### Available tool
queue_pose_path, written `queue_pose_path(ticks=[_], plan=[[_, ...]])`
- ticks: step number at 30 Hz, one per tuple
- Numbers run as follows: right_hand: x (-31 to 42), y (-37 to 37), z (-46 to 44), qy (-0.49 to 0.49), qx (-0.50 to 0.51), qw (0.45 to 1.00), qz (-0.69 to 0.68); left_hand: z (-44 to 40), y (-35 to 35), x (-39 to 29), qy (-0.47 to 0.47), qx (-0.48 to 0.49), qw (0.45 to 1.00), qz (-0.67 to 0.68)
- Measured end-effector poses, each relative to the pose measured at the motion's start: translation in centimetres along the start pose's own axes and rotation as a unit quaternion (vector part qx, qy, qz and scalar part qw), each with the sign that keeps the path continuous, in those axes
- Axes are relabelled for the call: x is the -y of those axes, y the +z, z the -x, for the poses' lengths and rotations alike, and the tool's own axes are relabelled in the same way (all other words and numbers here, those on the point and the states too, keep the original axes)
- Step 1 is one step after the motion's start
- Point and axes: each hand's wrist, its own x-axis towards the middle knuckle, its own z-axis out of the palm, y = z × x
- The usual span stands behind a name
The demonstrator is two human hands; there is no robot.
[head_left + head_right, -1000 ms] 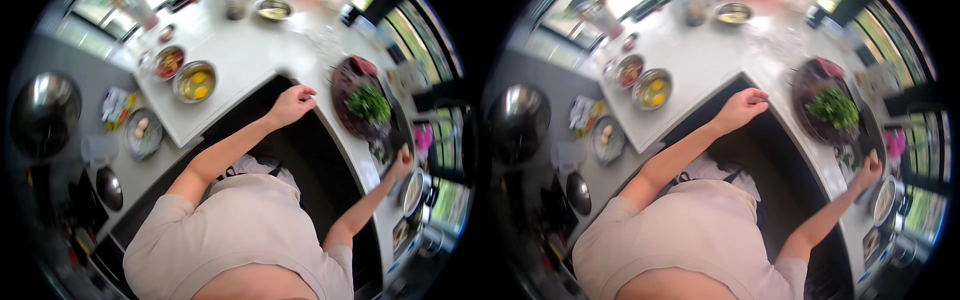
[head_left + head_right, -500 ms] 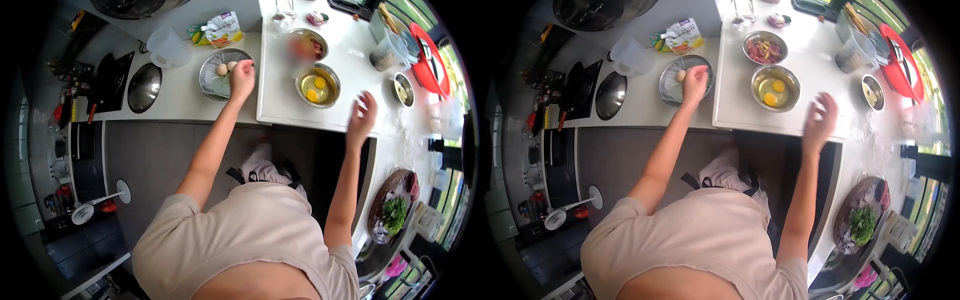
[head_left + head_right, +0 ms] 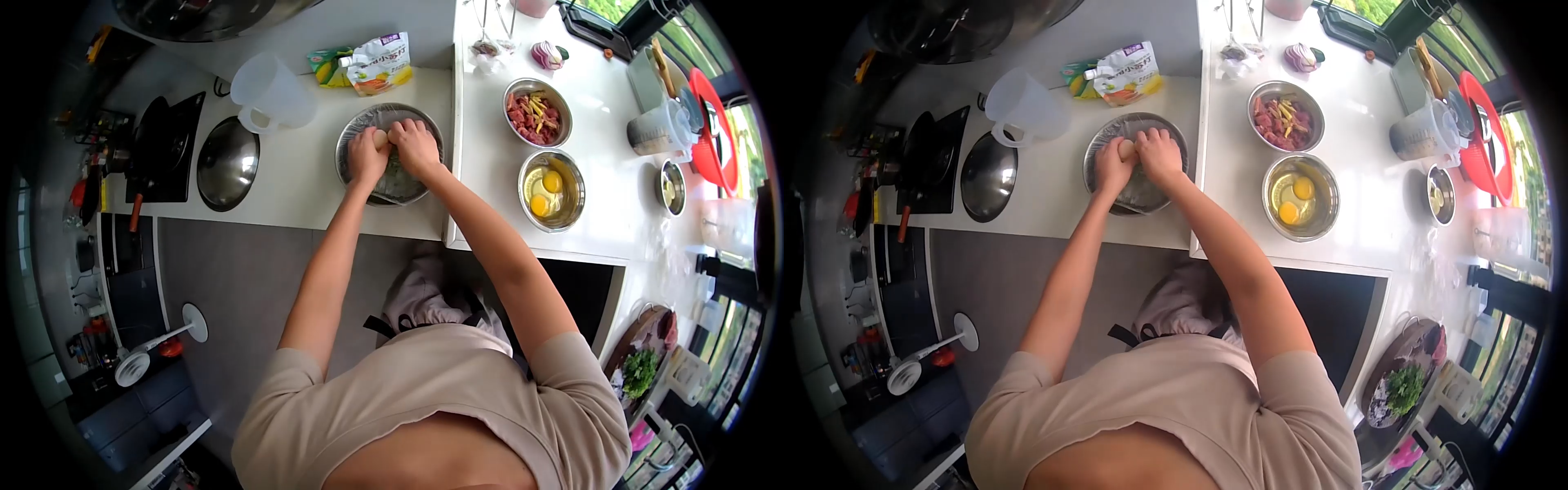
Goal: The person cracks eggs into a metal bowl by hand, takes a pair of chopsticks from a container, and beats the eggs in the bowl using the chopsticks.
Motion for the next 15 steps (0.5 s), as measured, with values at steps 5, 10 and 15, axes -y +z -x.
queue_pose_path(ticks=[5, 10, 15], plan=[[-0.2, -1.6, 0.6, -0.013, -0.095, 0.995, -0.012, 0.3, -1.4, -1.3, 0.021, -0.024, 0.999, 0.007], [1.3, -11.3, 7.3, 0.051, -0.225, 0.967, -0.108, 1.7, -4.0, -10.1, 0.015, 0.008, 0.971, 0.238], [1.4, -12.6, 15.8, 0.101, -0.262, 0.960, -0.008, 3.7, -2.1, -16.7, 0.255, 0.137, 0.923, 0.253]])
